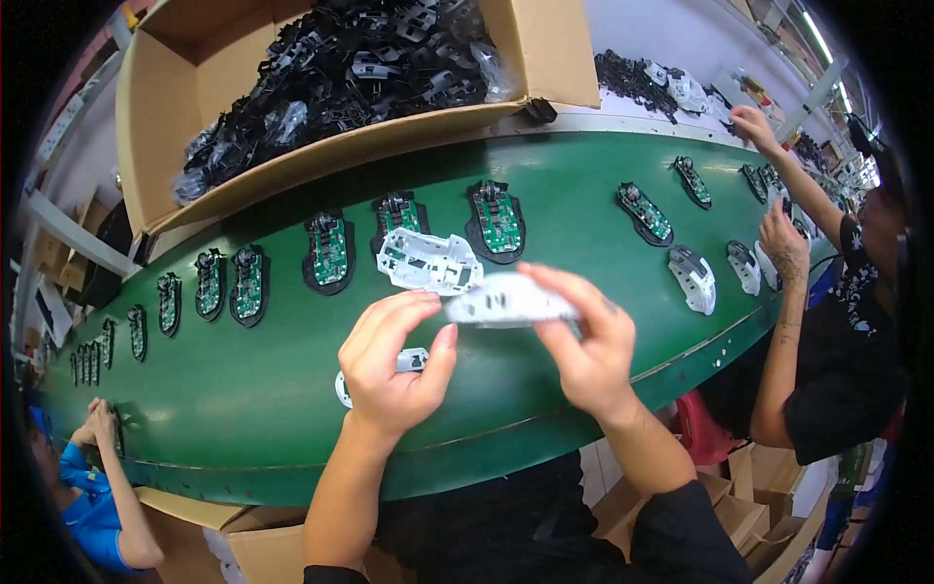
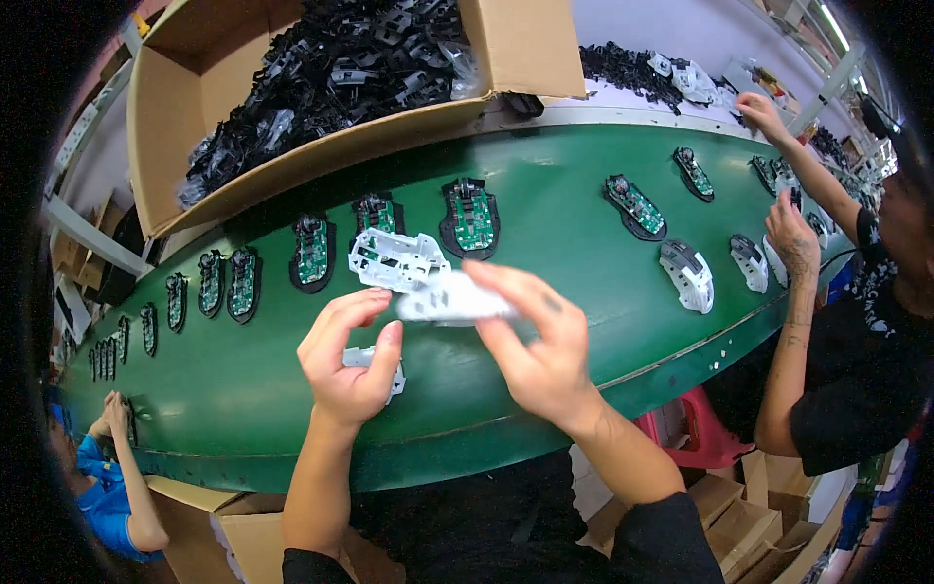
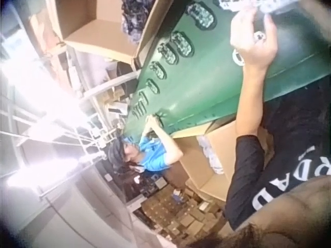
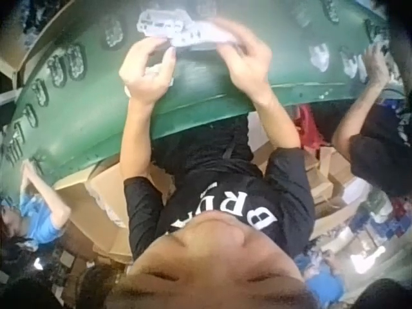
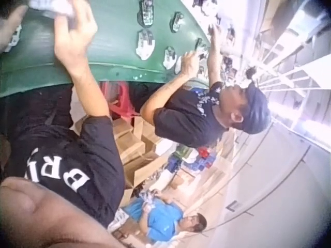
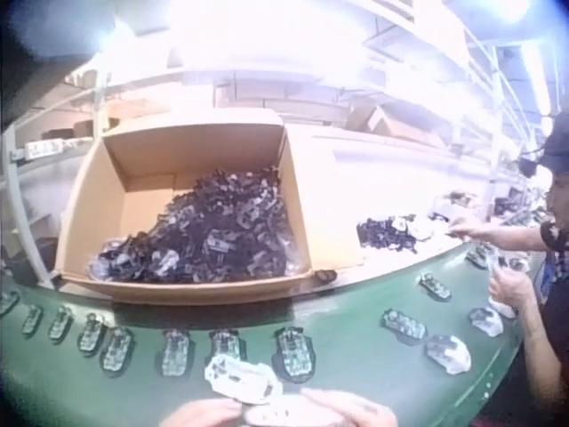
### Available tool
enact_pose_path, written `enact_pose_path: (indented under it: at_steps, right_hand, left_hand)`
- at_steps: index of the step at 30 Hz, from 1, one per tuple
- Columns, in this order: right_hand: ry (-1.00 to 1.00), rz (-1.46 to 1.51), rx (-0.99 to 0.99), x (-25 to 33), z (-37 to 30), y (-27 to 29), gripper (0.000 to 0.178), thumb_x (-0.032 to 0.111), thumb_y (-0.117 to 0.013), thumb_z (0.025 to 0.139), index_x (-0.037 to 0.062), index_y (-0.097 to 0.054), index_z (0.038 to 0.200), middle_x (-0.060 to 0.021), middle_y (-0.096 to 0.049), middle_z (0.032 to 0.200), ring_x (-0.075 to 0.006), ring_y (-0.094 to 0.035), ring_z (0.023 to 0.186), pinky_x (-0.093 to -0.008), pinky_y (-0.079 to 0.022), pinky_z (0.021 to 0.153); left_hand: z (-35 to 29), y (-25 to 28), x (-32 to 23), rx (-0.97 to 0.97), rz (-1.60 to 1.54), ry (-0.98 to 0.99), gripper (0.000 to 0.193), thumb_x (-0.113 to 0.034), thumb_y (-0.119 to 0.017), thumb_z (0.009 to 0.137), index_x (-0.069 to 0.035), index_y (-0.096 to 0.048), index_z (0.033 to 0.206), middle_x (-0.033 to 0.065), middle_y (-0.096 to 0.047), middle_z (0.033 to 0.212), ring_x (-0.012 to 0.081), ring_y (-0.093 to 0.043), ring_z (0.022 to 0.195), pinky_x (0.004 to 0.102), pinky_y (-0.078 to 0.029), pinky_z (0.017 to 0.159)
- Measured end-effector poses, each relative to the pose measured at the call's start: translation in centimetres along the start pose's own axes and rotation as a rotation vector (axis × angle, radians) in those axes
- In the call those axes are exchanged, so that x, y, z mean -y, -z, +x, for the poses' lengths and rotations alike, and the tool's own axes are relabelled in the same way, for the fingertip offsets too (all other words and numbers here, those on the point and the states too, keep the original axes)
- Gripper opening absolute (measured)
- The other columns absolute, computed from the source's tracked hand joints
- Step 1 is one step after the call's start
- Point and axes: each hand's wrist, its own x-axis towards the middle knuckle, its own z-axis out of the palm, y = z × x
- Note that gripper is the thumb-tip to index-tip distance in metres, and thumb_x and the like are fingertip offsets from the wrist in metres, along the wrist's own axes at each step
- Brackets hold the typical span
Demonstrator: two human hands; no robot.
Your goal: The person assembles mouse casings by taking components from a box and the conveyor belt, fitting inner and outer shell pieces together by hand, and placing the assembled casings onto the conveyor belt.
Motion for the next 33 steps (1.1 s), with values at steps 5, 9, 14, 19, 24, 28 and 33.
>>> enact_pose_path:
  at_steps: [5, 9, 14, 19, 24, 28, 33]
  right_hand:
    - [0.384, -0.685, 0.106, -1.6, -5.4, 4.6, 0.051, -0.006, -0.068, 0.069, 0.0073, -0.066, 0.118, -0.0167, -0.064, 0.124, -0.0402, -0.060, 0.117, -0.0435, -0.050, 0.099]
    - [0.138, -0.622, 0.321, 0.5, -6.5, 5.3, 0.044, 0.011, -0.078, 0.067, 0.0134, -0.069, 0.110, -0.0151, -0.057, 0.134, -0.0434, -0.049, 0.128, -0.0488, -0.046, 0.104]
    - [0.190, -0.671, 0.258, -0.7, -6.0, 5.2, 0.030, 0.008, -0.079, 0.070, 0.0124, -0.069, 0.098, -0.0139, -0.060, 0.129, -0.0418, -0.053, 0.124, -0.0463, -0.049, 0.099]
    - [0.197, -0.649, 0.229, -0.9, -5.3, 5.1, 0.027, 0.002, -0.076, 0.070, 0.0108, -0.068, 0.094, -0.0137, -0.061, 0.126, -0.0422, -0.055, 0.121, -0.0462, -0.050, 0.097]
    - [0.179, -0.554, 0.352, -0.4, -4.3, 3.9, 0.028, 0.011, -0.074, 0.073, 0.0081, -0.069, 0.100, -0.0168, -0.059, 0.129, -0.0424, -0.048, 0.129, -0.0482, -0.044, 0.105]
    - [0.139, -0.187, 0.424, 2.2, -3.3, 2.8, 0.031, 0.007, -0.068, 0.080, 0.0046, -0.068, 0.111, -0.0193, -0.059, 0.132, -0.0400, -0.048, 0.131, -0.0480, -0.037, 0.110]
    - [0.042, 1.112, 0.642, 10.3, 0.5, -2.0, 0.040, 0.008, -0.050, 0.095, -0.0088, -0.054, 0.131, -0.0251, -0.058, 0.131, -0.0365, -0.057, 0.124, -0.0402, -0.041, 0.108]
  left_hand:
    - [1.3, -0.4, -0.4, 0.308, 0.493, -0.099, 0.048, -0.008, -0.072, 0.070, -0.004, -0.064, 0.118, 0.0212, -0.054, 0.134, 0.0420, -0.048, 0.127, 0.0492, -0.040, 0.104]
    - [1.9, -1.7, 2.6, 0.511, 0.671, -0.052, 0.063, -0.012, -0.072, 0.071, -0.012, -0.056, 0.132, 0.0200, -0.040, 0.147, 0.0429, -0.031, 0.140, 0.0543, -0.030, 0.112]
    - [1.1, -1.2, 3.4, 0.499, 0.588, -0.058, 0.047, -0.006, -0.075, 0.072, -0.011, -0.064, 0.117, 0.0137, -0.048, 0.142, 0.0403, -0.038, 0.135, 0.0520, -0.035, 0.108]
    - [1.3, 1.3, 2.7, 0.441, 0.581, -0.272, 0.048, -0.006, -0.076, 0.066, -0.011, -0.065, 0.113, 0.0125, -0.052, 0.137, 0.0401, -0.043, 0.130, 0.0512, -0.040, 0.103]
    - [0.5, 5.2, 4.6, 0.444, 0.673, -0.290, 0.048, -0.005, -0.069, 0.066, -0.008, -0.064, 0.113, 0.0141, -0.053, 0.134, 0.0415, -0.045, 0.127, 0.0560, -0.037, 0.105]
    - [-0.1, 9.3, 5.6, 0.303, 0.779, -0.299, 0.055, -0.003, -0.071, 0.064, -0.005, -0.063, 0.119, 0.0146, -0.056, 0.131, 0.0413, -0.046, 0.128, 0.0552, -0.037, 0.106]
    - [2.0, 5.5, 3.6, 0.000, 0.608, -0.296, 0.068, -0.009, -0.077, 0.067, 0.001, -0.052, 0.129, 0.0184, -0.058, 0.127, 0.0426, -0.051, 0.123, 0.0485, -0.038, 0.106]
